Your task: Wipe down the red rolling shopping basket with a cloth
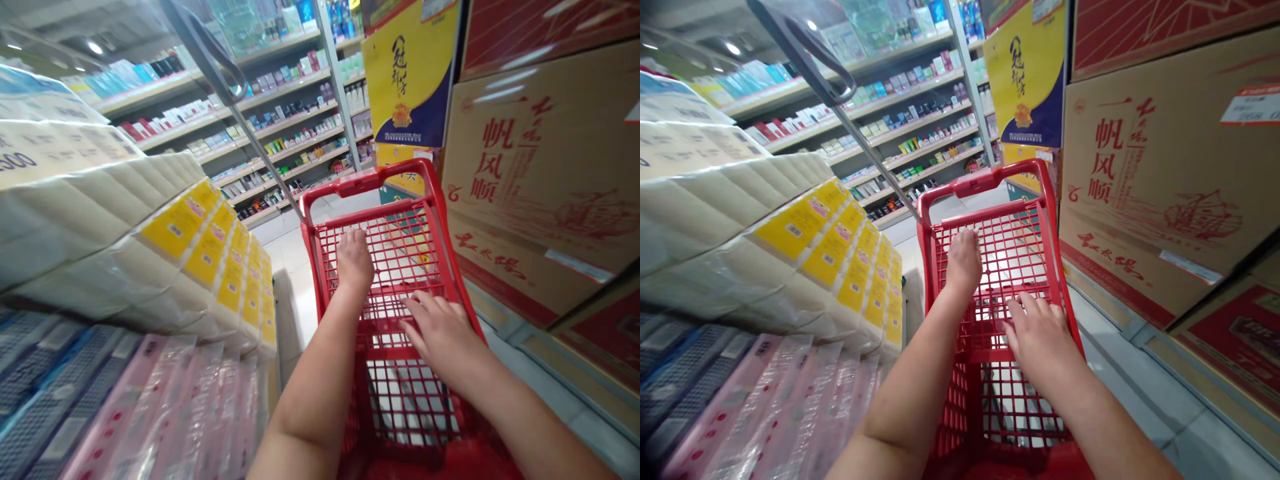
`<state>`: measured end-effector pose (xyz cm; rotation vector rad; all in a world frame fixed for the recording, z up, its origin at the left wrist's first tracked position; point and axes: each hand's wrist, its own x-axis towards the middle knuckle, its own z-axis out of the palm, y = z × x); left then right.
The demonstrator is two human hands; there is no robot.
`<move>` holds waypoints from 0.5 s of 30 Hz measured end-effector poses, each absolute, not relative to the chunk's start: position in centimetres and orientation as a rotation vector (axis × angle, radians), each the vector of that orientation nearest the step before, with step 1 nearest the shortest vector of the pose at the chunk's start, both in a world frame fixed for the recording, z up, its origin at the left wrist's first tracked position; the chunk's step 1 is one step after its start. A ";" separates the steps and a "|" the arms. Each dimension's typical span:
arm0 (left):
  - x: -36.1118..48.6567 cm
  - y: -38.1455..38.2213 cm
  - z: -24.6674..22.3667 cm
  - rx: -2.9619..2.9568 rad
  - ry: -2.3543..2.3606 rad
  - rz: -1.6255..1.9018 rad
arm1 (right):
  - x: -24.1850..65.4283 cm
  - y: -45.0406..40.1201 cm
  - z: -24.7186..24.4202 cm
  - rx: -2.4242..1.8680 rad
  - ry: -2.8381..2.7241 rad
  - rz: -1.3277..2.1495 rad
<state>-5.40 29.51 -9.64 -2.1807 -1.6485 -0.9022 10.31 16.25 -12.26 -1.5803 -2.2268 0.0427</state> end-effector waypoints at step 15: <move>-5.0 28.8 -8.8 -2.157 -1.757 -0.903 | 10.3 16.4 -11.8 -1.540 -2.159 -0.006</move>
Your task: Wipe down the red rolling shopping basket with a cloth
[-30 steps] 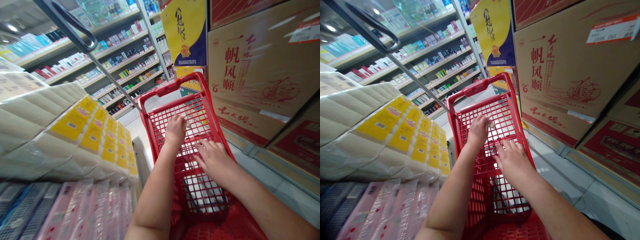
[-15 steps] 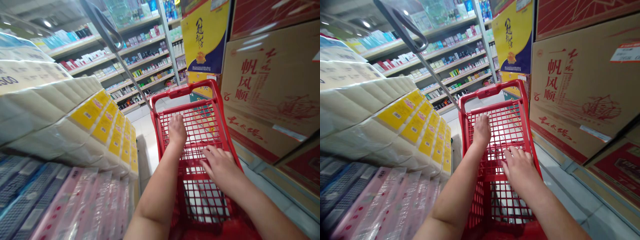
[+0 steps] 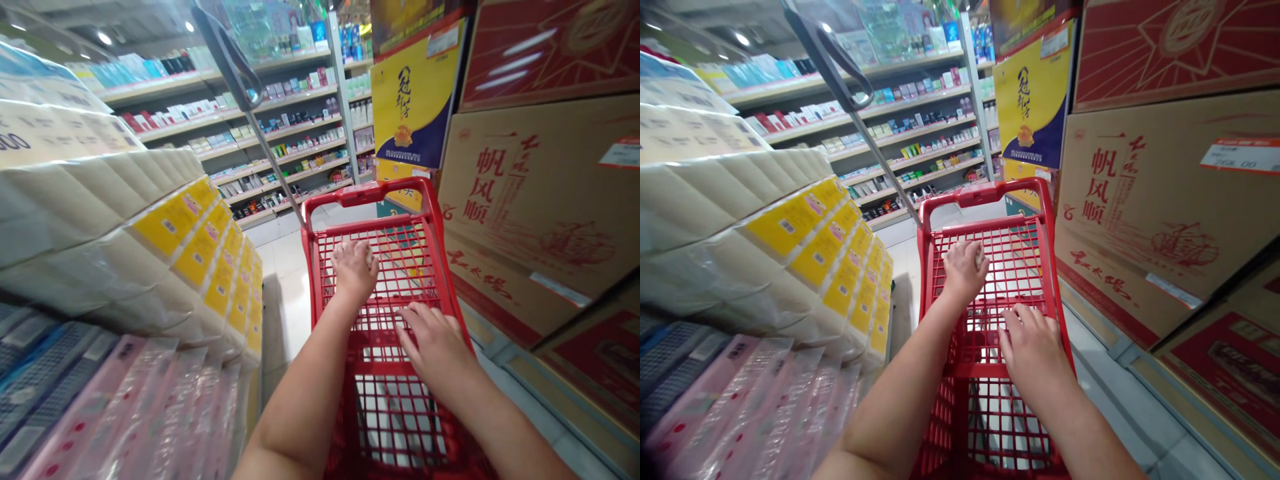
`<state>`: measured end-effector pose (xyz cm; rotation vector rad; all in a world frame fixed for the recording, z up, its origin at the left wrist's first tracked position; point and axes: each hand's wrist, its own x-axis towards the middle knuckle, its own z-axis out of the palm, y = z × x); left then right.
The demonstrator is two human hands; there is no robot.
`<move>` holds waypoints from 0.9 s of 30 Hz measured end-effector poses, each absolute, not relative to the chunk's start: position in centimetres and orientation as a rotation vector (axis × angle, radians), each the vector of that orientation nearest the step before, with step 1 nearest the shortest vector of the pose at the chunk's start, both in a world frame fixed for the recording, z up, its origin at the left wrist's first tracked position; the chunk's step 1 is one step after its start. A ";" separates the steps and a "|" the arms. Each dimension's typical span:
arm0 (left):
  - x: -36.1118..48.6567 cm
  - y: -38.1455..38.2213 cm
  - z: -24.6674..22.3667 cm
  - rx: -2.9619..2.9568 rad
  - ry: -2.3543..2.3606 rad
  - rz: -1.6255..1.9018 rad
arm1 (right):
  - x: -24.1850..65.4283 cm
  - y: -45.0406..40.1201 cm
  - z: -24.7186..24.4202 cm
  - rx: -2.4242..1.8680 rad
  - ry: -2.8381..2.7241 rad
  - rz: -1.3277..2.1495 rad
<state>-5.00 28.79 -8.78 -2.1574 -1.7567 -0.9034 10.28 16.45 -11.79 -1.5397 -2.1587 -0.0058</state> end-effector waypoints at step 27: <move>-3.5 28.3 -8.5 -2.424 -1.670 -0.673 | 10.1 16.6 -12.4 -1.555 -2.129 -0.103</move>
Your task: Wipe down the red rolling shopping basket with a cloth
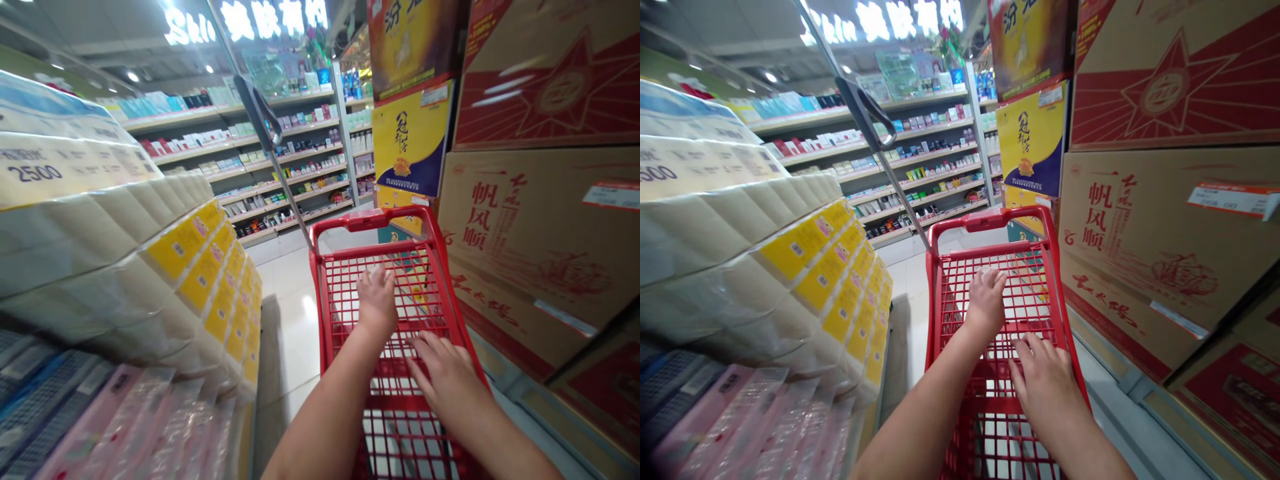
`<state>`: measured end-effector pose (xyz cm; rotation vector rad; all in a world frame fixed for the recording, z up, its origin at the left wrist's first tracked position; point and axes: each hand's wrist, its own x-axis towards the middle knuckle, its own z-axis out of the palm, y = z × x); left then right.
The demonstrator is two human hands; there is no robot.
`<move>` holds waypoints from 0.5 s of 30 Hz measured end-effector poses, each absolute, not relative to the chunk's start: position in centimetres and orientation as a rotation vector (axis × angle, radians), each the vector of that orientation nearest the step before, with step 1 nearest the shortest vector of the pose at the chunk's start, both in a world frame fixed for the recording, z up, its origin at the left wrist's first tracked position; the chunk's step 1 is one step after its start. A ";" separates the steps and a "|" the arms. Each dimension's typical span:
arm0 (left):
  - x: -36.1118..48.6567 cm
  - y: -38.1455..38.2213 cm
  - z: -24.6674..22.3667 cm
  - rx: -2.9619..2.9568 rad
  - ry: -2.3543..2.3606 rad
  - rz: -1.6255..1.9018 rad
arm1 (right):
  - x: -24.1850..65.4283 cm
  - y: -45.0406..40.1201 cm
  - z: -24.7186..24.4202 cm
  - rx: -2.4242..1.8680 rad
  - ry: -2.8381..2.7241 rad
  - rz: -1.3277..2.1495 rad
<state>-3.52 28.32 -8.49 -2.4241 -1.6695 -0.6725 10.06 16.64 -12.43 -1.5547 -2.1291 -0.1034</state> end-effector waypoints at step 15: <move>-4.1 29.6 -8.8 -2.397 -1.546 -1.016 | 11.6 17.5 -14.0 -1.497 -2.117 -0.163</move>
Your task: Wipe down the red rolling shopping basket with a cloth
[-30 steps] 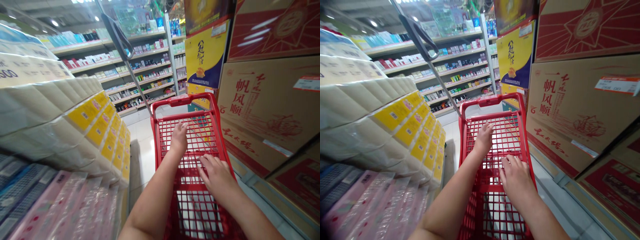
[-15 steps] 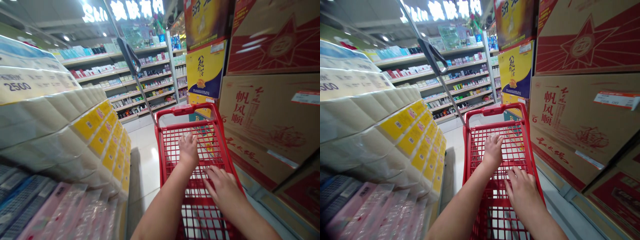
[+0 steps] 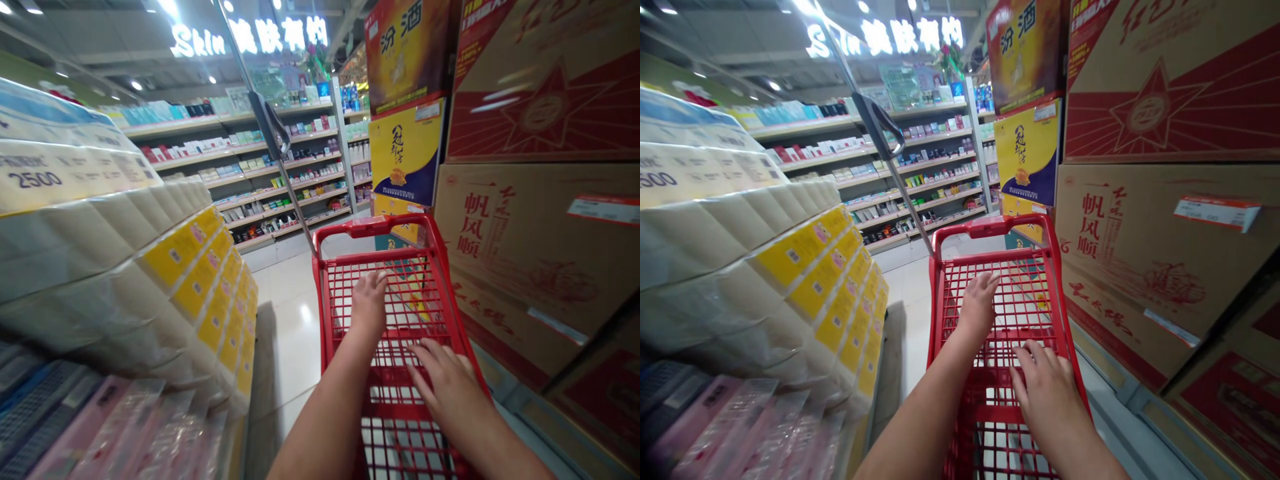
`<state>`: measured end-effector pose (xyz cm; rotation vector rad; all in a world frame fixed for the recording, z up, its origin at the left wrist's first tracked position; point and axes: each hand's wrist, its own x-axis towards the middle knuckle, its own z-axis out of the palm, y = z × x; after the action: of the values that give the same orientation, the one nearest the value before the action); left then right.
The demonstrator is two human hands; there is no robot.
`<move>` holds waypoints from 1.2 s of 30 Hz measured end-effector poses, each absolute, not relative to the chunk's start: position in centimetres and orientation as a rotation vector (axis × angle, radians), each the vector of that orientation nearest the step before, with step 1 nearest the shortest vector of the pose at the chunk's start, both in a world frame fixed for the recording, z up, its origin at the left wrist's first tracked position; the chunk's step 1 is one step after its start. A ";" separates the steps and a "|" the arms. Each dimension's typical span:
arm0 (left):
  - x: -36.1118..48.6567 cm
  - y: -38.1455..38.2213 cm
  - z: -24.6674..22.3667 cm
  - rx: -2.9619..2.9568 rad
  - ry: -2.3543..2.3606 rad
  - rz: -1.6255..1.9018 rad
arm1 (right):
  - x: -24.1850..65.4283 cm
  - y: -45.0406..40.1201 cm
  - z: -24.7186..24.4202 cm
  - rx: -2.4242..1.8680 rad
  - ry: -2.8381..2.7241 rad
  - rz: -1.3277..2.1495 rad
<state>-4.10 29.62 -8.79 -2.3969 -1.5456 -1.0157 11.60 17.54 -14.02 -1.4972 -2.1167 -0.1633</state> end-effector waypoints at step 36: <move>-5.0 29.7 -8.5 -2.473 -1.488 -0.880 | 10.5 17.2 -13.7 -1.524 -2.081 -0.120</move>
<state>-5.04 29.74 -8.45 -2.4731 -1.4877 -0.8805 10.52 17.19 -13.67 -1.5236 -2.0814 -0.1200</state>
